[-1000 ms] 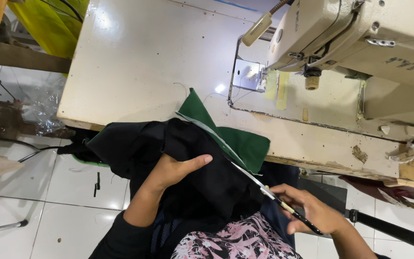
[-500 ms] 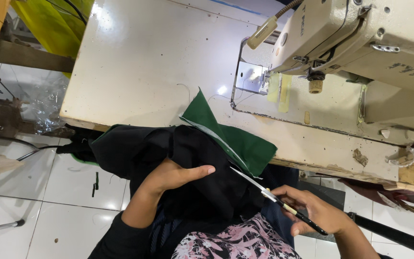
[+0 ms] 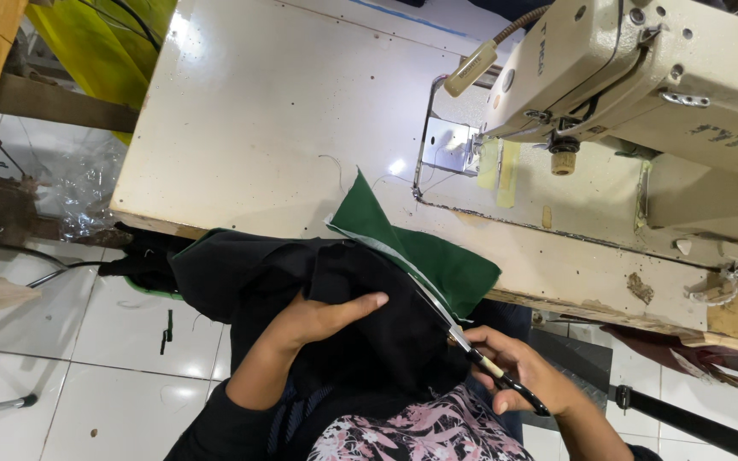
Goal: The person uses scissors to trim excess fabric from a black and green garment. They repeatedly cut along the seam edges and remove small pieces of fabric, working at a sewing machine table.
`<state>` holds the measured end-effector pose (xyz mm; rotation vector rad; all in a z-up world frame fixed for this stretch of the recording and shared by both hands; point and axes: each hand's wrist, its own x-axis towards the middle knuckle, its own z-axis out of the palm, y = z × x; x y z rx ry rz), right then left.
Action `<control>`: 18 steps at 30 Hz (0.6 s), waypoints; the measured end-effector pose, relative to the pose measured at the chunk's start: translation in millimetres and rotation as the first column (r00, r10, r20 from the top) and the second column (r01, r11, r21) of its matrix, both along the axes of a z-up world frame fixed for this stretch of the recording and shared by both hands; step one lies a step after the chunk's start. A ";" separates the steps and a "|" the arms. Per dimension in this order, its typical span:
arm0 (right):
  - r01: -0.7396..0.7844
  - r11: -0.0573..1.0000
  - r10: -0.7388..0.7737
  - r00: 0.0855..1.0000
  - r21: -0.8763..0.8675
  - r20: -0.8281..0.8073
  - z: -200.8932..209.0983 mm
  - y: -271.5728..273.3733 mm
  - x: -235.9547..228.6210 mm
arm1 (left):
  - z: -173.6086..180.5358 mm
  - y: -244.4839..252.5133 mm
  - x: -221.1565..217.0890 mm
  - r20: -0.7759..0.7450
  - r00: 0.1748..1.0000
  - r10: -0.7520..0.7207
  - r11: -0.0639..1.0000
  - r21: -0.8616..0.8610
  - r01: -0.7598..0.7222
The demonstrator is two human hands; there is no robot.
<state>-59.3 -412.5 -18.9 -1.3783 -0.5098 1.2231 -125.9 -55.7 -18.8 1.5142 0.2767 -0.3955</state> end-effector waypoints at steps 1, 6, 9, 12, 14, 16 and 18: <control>-0.002 1.000 0.002 1.000 0.000 0.001 0.4 1.4 -0.3 | -1.7 -1.5 0.8 0.001 1.000 0.002 1.000 0.000 -0.002; 0.013 0.994 0.031 0.923 -0.112 0.384 -2.9 -1.7 -3.3 | -25.8 -9.0 4.8 -0.068 0.974 0.215 0.965 0.170 -0.201; 0.015 0.960 0.143 0.829 -0.278 0.540 -23.3 -11.9 -4.1 | -65.8 -15.4 -2.6 0.322 0.945 0.049 0.787 0.570 -0.235; 0.058 0.954 0.127 0.810 -0.294 0.572 -19.6 -11.9 -8.9 | -91.5 -19.7 -10.7 0.563 0.680 -0.470 0.261 0.824 -0.503; 0.047 0.959 0.120 0.827 -0.280 0.550 -19.7 -12.7 -8.2 | -74.7 -21.0 -8.3 0.552 0.748 -0.369 0.288 0.833 -0.473; 0.039 0.963 0.111 0.842 -0.265 0.527 -15.4 -9.0 -7.6 | -56.0 -19.9 -4.9 0.530 0.806 -0.266 0.318 0.837 -0.445; -0.020 0.989 0.076 0.916 -0.145 0.393 -5.8 -2.7 -7.3 | -36.5 -18.3 -0.9 0.188 0.971 0.147 0.809 0.542 -0.228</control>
